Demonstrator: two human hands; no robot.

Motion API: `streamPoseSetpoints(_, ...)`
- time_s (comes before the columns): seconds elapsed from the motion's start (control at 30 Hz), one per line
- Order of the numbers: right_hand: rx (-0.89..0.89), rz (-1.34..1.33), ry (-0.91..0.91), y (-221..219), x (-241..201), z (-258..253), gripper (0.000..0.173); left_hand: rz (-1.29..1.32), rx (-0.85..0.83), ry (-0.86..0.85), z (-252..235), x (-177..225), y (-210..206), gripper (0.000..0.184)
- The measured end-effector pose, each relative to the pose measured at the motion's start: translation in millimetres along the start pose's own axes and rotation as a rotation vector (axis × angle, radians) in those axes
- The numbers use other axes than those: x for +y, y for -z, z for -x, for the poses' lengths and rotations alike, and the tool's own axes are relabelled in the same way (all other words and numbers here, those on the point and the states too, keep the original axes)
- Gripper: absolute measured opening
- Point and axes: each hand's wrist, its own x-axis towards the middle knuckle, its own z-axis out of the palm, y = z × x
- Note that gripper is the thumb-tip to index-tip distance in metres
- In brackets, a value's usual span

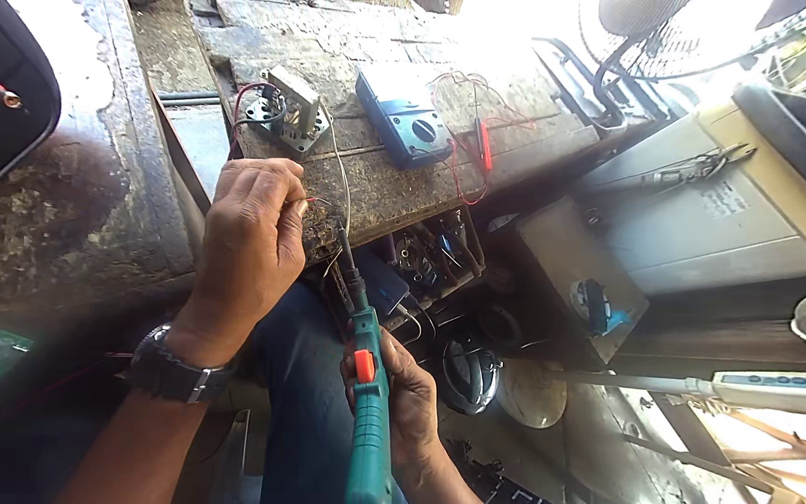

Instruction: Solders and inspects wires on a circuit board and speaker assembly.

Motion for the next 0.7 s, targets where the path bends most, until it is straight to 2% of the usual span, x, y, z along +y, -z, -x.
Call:
streamPoseSetpoints(0.07, 0.04, 0.155, 0.14, -6, 0, 1, 0.034, -0.051, -0.013, 0.001, 2, -2, -5, 0.019)
streamPoseSetpoints(0.2, 0.045, 0.623, 0.505, -5, -2, 4, 0.048, -0.105, -0.017, 0.025, 5, -2, -8, 0.02)
streamPoseSetpoints(0.3, 0.043, 0.855, 0.707, -5, -4, 1, 0.049, -0.097, -0.009, 0.033, 5, -2, -6, 0.02)
streamPoseSetpoints(0.43, 0.072, 0.994, 0.793, -9, -7, -3, 0.047, -0.091, -0.011, 0.025, 5, -3, -6, 0.02)
streamPoseSetpoints(0.7, 0.114, 1.09, 0.807, -18, -13, -9, 0.045, -0.099, -0.01, 0.022, 5, -3, -6, 0.018)
